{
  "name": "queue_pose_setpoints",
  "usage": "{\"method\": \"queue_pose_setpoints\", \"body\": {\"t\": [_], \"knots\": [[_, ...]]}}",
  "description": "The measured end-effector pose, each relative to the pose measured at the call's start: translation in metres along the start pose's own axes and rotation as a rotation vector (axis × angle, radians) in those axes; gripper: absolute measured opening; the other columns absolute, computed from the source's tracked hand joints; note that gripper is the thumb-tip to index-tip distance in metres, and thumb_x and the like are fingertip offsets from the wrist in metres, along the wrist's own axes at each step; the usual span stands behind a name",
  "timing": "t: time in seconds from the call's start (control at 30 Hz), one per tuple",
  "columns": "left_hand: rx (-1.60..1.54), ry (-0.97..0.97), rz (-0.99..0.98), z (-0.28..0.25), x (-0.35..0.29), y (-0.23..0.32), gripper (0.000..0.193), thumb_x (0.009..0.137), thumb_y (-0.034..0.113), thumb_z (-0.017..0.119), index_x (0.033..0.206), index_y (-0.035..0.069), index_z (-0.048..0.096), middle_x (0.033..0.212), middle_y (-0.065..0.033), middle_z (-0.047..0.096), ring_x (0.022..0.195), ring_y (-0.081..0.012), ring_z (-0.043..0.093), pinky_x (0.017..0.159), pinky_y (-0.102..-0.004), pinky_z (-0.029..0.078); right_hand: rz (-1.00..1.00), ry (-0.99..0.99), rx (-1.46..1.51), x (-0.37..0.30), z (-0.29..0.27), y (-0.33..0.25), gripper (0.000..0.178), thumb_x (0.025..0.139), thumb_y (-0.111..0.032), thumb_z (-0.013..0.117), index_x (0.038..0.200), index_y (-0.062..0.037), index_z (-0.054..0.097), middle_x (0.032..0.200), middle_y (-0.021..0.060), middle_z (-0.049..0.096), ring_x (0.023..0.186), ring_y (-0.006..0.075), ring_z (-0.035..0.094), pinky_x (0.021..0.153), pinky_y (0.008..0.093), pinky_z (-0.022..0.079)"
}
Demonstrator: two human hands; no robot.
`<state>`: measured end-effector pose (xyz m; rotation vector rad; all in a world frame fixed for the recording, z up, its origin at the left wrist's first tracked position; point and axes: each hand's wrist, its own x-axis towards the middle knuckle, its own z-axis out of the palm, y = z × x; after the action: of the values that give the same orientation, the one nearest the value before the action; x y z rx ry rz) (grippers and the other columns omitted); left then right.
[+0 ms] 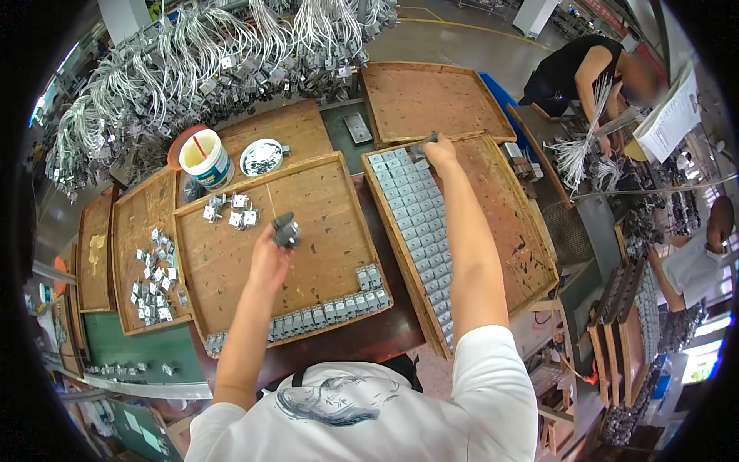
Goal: Picking small electronic components from a pile and arranging them neatly into a gridded tray.
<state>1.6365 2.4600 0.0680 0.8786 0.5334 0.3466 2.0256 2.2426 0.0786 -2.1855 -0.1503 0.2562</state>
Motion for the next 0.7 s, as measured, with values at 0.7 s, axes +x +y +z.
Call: {"method": "queue_pose_setpoints", "body": {"t": [0.7], "knots": [[-0.111,-0.268,-0.098,0.026,-0.138,-0.002,0.059,0.079,0.004,0.071,0.134,0.006,0.048,0.112,-0.0044,0.059,0.099,-0.0160,0.060,0.079,-0.0292,0.049,0.119,-0.813,0.893,-0.328,0.065,-0.042,0.027,0.084,-0.005,0.071,0.110,-0.0065,0.062,0.094,0.0049,0.068,0.079,0.0130,0.064,0.060,0.0250,0.049]]}}
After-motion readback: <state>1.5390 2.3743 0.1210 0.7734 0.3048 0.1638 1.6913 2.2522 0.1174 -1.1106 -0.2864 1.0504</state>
